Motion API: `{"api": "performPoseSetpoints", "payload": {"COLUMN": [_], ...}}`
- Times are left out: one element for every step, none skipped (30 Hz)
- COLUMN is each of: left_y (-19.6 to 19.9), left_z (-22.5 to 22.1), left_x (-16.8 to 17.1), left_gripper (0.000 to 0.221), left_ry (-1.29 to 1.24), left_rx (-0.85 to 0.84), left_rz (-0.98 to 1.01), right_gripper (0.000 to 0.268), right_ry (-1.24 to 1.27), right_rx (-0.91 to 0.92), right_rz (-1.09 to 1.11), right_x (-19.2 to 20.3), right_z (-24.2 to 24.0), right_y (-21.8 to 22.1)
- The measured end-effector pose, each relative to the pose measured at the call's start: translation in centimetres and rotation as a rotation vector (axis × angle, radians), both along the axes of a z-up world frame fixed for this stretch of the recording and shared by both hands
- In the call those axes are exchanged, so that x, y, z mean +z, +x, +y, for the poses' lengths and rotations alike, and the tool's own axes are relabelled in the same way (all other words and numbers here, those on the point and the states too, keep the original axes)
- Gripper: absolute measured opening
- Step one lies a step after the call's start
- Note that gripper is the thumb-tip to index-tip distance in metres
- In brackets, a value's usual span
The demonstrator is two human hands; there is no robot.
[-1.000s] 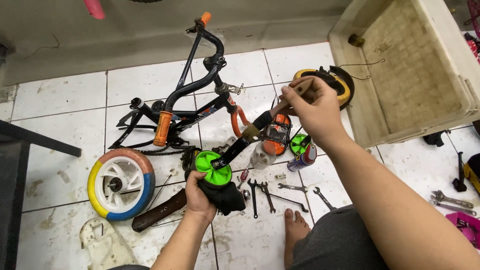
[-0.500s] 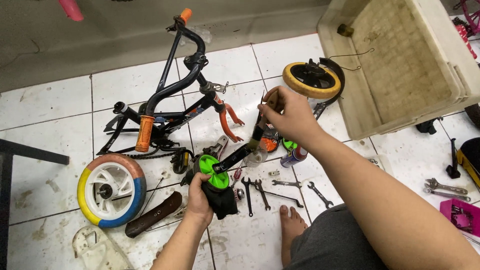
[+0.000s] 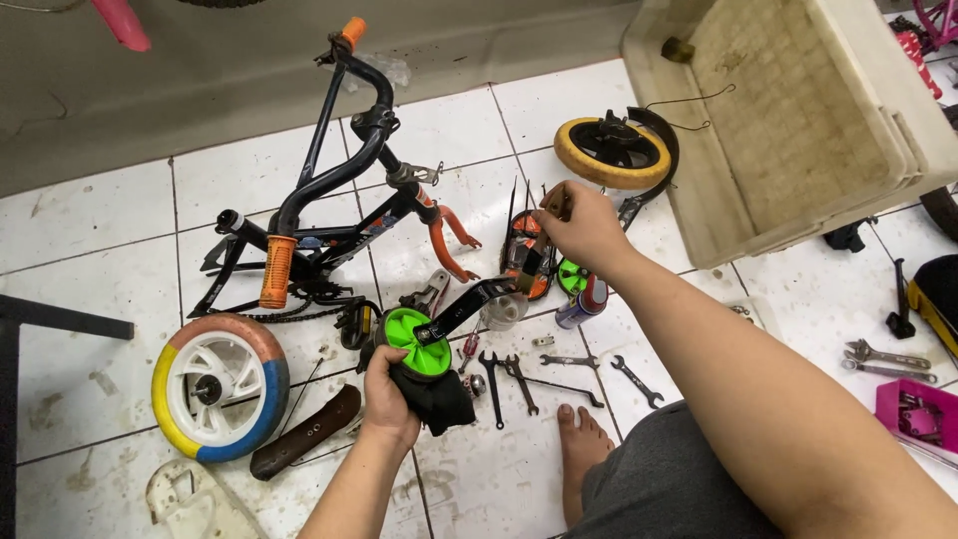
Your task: Cleaning a small bicycle wheel with a cloth and using a brush to clean other bike parts on the floor.
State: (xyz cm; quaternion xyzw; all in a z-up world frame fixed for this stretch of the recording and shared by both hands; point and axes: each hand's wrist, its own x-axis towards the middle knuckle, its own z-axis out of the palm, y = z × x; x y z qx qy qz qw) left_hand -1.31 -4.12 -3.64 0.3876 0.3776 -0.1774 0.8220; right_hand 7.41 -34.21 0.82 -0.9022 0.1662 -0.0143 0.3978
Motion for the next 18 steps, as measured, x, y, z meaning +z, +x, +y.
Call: {"api": "performPoseSetpoints", "payload": {"left_y": [-0.1, -0.2, -0.3, -0.3, -0.3, -0.3, -0.2, -0.2, -0.2, -0.2, -0.1, 0.0, 0.0, -0.1, -0.2, -0.3, -0.2, -0.2], "left_z": [0.0, 0.0, 0.0, 0.0, 0.0, 0.1, 0.3, 0.5, 0.6, 0.8, 0.9, 0.9, 0.9, 0.9, 1.0, 1.1, 1.3, 1.4], "left_x": [0.2, 0.4, 0.6, 0.6, 0.5, 0.5, 0.0, -0.5, -1.0, -0.8, -0.6, -0.4, -0.6, -0.8, -1.0, -1.4, -1.7, -2.0], "left_gripper": [0.028, 0.028, 0.028, 0.028, 0.027, 0.026, 0.026, 0.027, 0.029, 0.029, 0.029, 0.028, 0.028, 0.028, 0.029, 0.029, 0.029, 0.029], "left_ry": [0.001, -0.003, -0.008, -0.008, -0.007, -0.006, -0.006, -0.009, -0.011, -0.009, -0.005, 0.0, 0.0, 0.003, 0.006, 0.007, 0.009, 0.012], "left_rx": [-0.004, -0.001, 0.005, 0.004, 0.009, 0.014, 0.021, 0.026, 0.027, 0.032, 0.034, 0.037, 0.033, 0.021, 0.014, 0.014, 0.017, 0.019], "left_rz": [0.0, 0.005, 0.009, 0.009, 0.009, 0.008, 0.009, 0.0, -0.01, -0.008, -0.013, -0.019, -0.02, -0.018, -0.015, -0.015, -0.017, -0.02], "right_gripper": [0.018, 0.019, 0.019, 0.019, 0.02, 0.02, 0.02, 0.02, 0.019, 0.019, 0.019, 0.019, 0.019, 0.019, 0.019, 0.019, 0.02, 0.02], "right_ry": [0.001, -0.02, -0.04, -0.04, -0.012, 0.016, 0.016, 0.036, 0.057, 0.058, 0.023, -0.011, -0.011, -0.022, -0.033, -0.033, -0.058, -0.083], "right_rx": [-0.004, -0.023, -0.04, -0.041, -0.044, -0.047, -0.039, -0.029, -0.022, -0.018, -0.01, -0.002, -0.007, -0.021, -0.031, -0.031, -0.035, -0.038], "right_rz": [0.0, 0.005, 0.009, 0.008, -0.033, -0.074, -0.073, -0.067, -0.061, -0.059, -0.052, -0.045, -0.046, -0.048, -0.048, -0.047, -0.051, -0.056], "right_x": [-0.3, -0.7, -1.0, -0.2, 0.7, 1.6, 1.9, 2.3, 2.6, 1.7, 0.8, 0.0, -0.3, -0.6, -0.9, -1.4, -1.8, -2.2], "right_z": [-0.3, -0.5, -0.7, -0.3, 0.2, 0.7, 1.1, 1.5, 1.8, 1.6, 1.3, 1.0, 0.8, 0.6, 0.5, 0.3, 0.3, 0.2], "right_y": [0.2, 0.4, 0.7, 0.4, 0.3, 0.1, 0.0, -0.2, -0.4, -0.2, -0.1, 0.0, 0.0, 0.1, 0.1, 0.0, 0.1, 0.2]}}
